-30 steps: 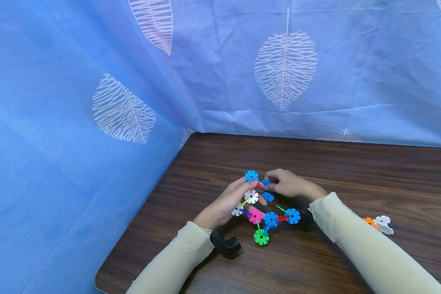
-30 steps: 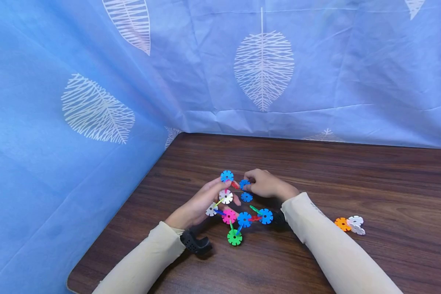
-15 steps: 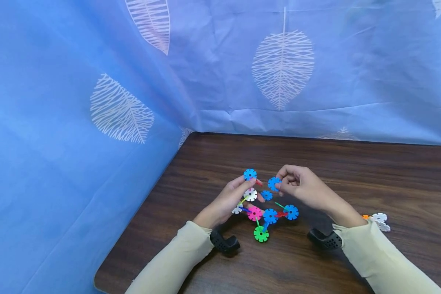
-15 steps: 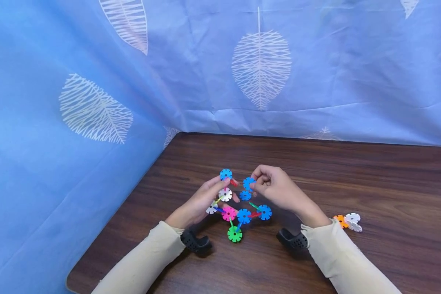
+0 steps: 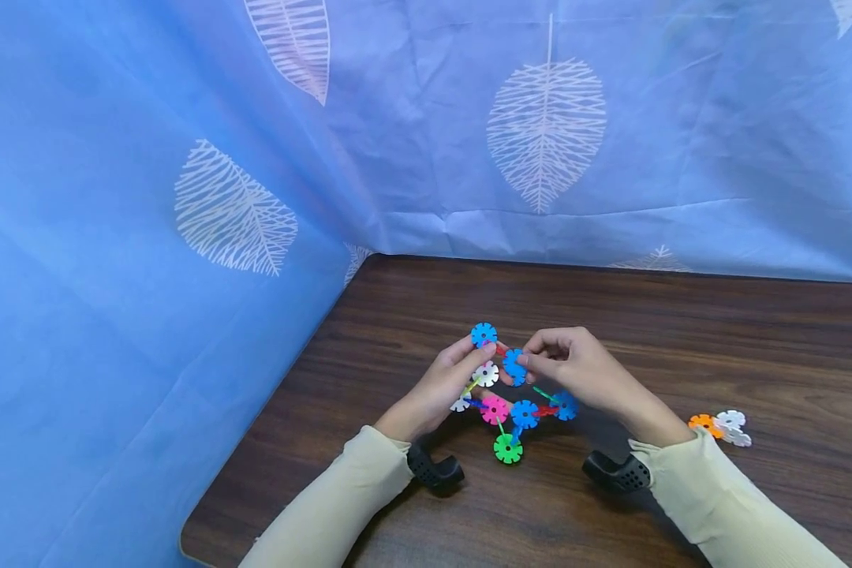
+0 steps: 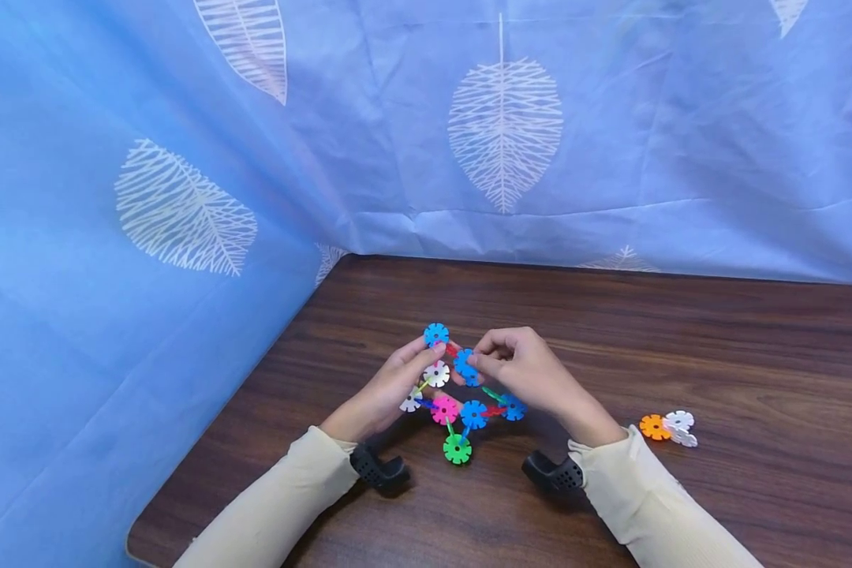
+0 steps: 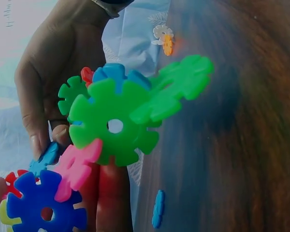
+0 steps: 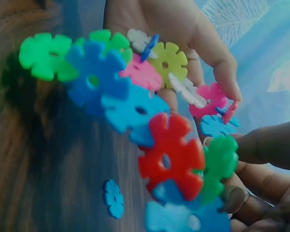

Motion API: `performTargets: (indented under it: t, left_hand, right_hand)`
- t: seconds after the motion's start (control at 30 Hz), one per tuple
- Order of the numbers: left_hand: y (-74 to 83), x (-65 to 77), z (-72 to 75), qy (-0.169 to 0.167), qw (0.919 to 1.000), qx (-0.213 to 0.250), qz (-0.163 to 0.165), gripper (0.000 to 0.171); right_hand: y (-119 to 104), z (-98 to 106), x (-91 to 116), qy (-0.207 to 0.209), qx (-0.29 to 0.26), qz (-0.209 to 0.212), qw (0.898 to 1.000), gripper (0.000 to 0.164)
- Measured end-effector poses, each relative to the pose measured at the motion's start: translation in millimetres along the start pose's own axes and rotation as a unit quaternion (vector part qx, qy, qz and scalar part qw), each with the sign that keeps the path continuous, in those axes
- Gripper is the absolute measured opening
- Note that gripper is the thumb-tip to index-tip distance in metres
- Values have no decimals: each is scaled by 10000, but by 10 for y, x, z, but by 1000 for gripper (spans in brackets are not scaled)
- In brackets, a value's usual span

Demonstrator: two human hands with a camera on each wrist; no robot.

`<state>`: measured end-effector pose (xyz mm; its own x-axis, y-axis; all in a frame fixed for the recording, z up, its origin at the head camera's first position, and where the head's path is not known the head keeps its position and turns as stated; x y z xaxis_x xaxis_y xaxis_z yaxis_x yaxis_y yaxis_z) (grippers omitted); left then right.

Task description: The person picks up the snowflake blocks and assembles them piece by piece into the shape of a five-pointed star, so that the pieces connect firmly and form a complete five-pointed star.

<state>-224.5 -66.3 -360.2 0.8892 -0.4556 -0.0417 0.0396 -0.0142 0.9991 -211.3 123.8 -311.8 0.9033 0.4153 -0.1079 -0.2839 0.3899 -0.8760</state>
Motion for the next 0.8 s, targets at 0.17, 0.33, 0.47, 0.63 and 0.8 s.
performTargets:
  t: [0.17,0.33,0.47,0.63,0.8]
  left_hand:
    - [0,-14,-3,156,9999,34,-14,44]
    - [4,-10,-19,241,9997,50,-79,48]
    - [4,1,-60,326,9989,321,-30,46]
    - [-22,2,-124,412,9968,685,74,44]
    - [-2,23,-127,349,9975,611,7,44]
  right_hand:
    - [0,-46,-11,102,-248,73,9996,14]
    - [4,-81,-16,233,-295,115,9992,13]
    - [15,-79,-20,412,-126,169,9989,13]
    - [4,-66,-24,630,212,300,9973,11]
    - [-22,-44,-26,528,218,317,9979,10]
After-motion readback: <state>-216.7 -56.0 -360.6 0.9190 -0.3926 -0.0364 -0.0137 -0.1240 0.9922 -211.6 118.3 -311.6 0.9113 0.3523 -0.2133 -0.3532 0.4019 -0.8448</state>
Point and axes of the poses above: each hand's wrist, its own x-axis away from the middle knuckle, its own z-axis out of the back of the hand, y = z × x, the point moved 4 cm from there along -x, towards the middle knuckle, and after that the axes turned 1 degree about -z, right-handed, at the moved point
